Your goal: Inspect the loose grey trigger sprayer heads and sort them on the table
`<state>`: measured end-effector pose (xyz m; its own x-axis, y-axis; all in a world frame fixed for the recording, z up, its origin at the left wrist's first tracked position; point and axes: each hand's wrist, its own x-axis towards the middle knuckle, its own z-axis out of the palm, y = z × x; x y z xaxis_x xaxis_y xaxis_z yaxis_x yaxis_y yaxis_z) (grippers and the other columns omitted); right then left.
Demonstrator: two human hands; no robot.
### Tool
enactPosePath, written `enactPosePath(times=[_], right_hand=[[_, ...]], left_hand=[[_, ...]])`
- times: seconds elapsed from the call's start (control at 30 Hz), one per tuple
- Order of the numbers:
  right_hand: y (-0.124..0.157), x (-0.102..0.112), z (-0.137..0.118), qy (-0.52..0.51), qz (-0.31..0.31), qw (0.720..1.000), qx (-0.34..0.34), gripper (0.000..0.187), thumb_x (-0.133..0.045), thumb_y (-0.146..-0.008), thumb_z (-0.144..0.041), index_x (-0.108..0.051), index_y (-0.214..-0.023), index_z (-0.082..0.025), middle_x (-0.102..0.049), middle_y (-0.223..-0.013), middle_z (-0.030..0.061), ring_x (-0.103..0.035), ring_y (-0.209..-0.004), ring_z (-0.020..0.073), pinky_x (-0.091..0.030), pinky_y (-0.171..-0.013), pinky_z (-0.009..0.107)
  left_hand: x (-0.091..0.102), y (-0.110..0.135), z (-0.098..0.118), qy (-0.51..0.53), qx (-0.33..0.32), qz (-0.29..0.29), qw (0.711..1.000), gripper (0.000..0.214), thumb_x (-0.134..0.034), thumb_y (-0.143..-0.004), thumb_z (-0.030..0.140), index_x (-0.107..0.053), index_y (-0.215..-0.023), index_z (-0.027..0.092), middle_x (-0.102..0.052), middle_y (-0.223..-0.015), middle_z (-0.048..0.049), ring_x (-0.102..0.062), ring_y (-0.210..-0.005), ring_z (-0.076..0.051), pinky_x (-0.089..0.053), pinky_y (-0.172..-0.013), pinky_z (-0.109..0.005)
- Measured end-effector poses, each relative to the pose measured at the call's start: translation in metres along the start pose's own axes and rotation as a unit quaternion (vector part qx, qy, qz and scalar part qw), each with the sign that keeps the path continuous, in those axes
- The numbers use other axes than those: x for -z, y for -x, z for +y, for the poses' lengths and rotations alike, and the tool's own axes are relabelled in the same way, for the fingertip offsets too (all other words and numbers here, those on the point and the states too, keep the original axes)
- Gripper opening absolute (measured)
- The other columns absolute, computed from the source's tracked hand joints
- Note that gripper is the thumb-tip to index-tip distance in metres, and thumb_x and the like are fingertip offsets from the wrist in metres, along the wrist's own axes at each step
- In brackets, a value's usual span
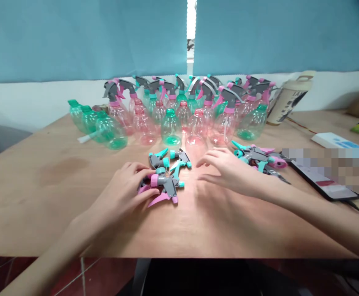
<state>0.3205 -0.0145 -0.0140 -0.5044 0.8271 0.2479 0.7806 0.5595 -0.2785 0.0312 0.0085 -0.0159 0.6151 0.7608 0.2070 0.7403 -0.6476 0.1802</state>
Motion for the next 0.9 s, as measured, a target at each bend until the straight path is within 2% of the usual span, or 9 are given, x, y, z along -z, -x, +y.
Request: enactPosePath(times=[0.13,0.27,0.37,0.43,0.5,0.6,0.77,0.83,0.9], right_hand=[[-0.016,-0.016,-0.027,-0.071,-0.042,0.997,-0.004,0.031,-0.056,-0.087,-0.042,-0.055,-0.106,-0.017,-0.066,-0.101,0.0082,-0.058,-0.098,0.0265,-0.043,-0.084,0.042],[-0.024,-0.028,-0.039,-0.095,-0.029,0.995,0.010,0.053,-0.063,-0.082,-0.044,-0.045,-0.123,-0.016,-0.064,-0.108,0.0106,-0.057,-0.103,0.0275,-0.043,-0.088,0.045],[-0.021,-0.027,-0.045,-0.189,-0.020,0.982,0.012,0.065,-0.066,-0.079,-0.044,-0.036,-0.131,-0.019,-0.064,-0.107,0.0082,-0.061,-0.097,0.0237,-0.046,-0.086,0.044],[-0.015,-0.022,-0.047,-0.269,-0.030,0.963,0.011,0.057,-0.065,-0.081,-0.040,-0.039,-0.128,-0.020,-0.066,-0.101,0.0048,-0.063,-0.092,0.0201,-0.048,-0.083,0.039],[-0.008,-0.015,-0.047,-0.314,-0.044,0.948,0.013,0.043,-0.064,-0.082,-0.037,-0.049,-0.119,-0.020,-0.067,-0.101,0.0039,-0.064,-0.094,0.0191,-0.049,-0.084,0.036],[0.005,-0.008,-0.043,-0.360,-0.068,0.930,0.003,0.038,-0.067,-0.080,-0.033,-0.055,-0.114,-0.019,-0.064,-0.113,0.0066,-0.060,-0.105,0.0213,-0.047,-0.090,0.036],[0.023,-0.004,-0.031,-0.466,-0.096,0.879,-0.025,0.043,-0.064,-0.084,-0.026,-0.044,-0.121,-0.019,-0.057,-0.124,0.0086,-0.057,-0.112,0.0191,-0.049,-0.089,0.034],[0.027,0.002,-0.026,-0.455,-0.129,0.881,-0.027,0.041,-0.060,-0.086,-0.027,-0.043,-0.123,-0.021,-0.059,-0.122,0.0068,-0.058,-0.110,0.0180,-0.050,-0.088,0.032],[0.028,0.015,-0.020,-0.393,-0.168,0.904,-0.030,0.045,-0.059,-0.086,-0.028,-0.041,-0.127,-0.024,-0.062,-0.118,0.0045,-0.060,-0.108,0.0177,-0.050,-0.086,0.031]], left_hand=[[-0.005,0.001,0.007,0.033,0.014,0.017,0.999,0.026,-0.058,-0.085,0.041,-0.064,-0.097,0.019,-0.059,-0.104,-0.0087,-0.052,-0.098,-0.027,-0.044,-0.083,-0.041],[0.000,0.003,0.021,0.079,0.036,0.068,0.994,0.016,-0.061,-0.082,0.032,-0.061,-0.092,0.019,-0.063,-0.095,-0.0049,-0.057,-0.090,-0.024,-0.045,-0.080,-0.038],[0.006,0.007,0.037,0.159,0.044,0.094,0.982,0.016,-0.065,-0.080,0.027,-0.060,-0.094,0.020,-0.066,-0.090,-0.0013,-0.061,-0.080,-0.018,-0.048,-0.071,-0.030],[0.009,0.008,0.049,0.217,0.034,0.105,0.970,0.023,-0.069,-0.078,0.027,-0.060,-0.098,0.021,-0.067,-0.092,-0.0012,-0.063,-0.081,-0.017,-0.049,-0.068,-0.026],[0.007,0.008,0.060,0.249,0.019,0.107,0.962,0.028,-0.070,-0.077,0.027,-0.061,-0.103,0.021,-0.066,-0.096,-0.0020,-0.063,-0.085,-0.017,-0.050,-0.071,-0.026],[-0.002,0.003,0.072,0.258,-0.018,0.114,0.959,0.035,-0.073,-0.077,0.025,-0.062,-0.109,0.022,-0.065,-0.100,-0.0031,-0.060,-0.091,-0.018,-0.049,-0.078,-0.030],[-0.028,-0.010,0.086,0.256,-0.059,0.133,0.956,0.027,-0.073,-0.077,0.023,-0.064,-0.102,0.020,-0.067,-0.097,-0.0035,-0.056,-0.092,-0.021,-0.047,-0.083,-0.035],[-0.038,-0.015,0.090,0.265,-0.071,0.142,0.951,0.027,-0.073,-0.077,0.024,-0.065,-0.102,0.020,-0.068,-0.094,-0.0029,-0.055,-0.090,-0.021,-0.047,-0.080,-0.035],[-0.046,-0.021,0.092,0.272,-0.083,0.155,0.946,0.029,-0.073,-0.077,0.024,-0.064,-0.104,0.020,-0.068,-0.092,-0.0022,-0.054,-0.089,-0.020,-0.047,-0.079,-0.034]])
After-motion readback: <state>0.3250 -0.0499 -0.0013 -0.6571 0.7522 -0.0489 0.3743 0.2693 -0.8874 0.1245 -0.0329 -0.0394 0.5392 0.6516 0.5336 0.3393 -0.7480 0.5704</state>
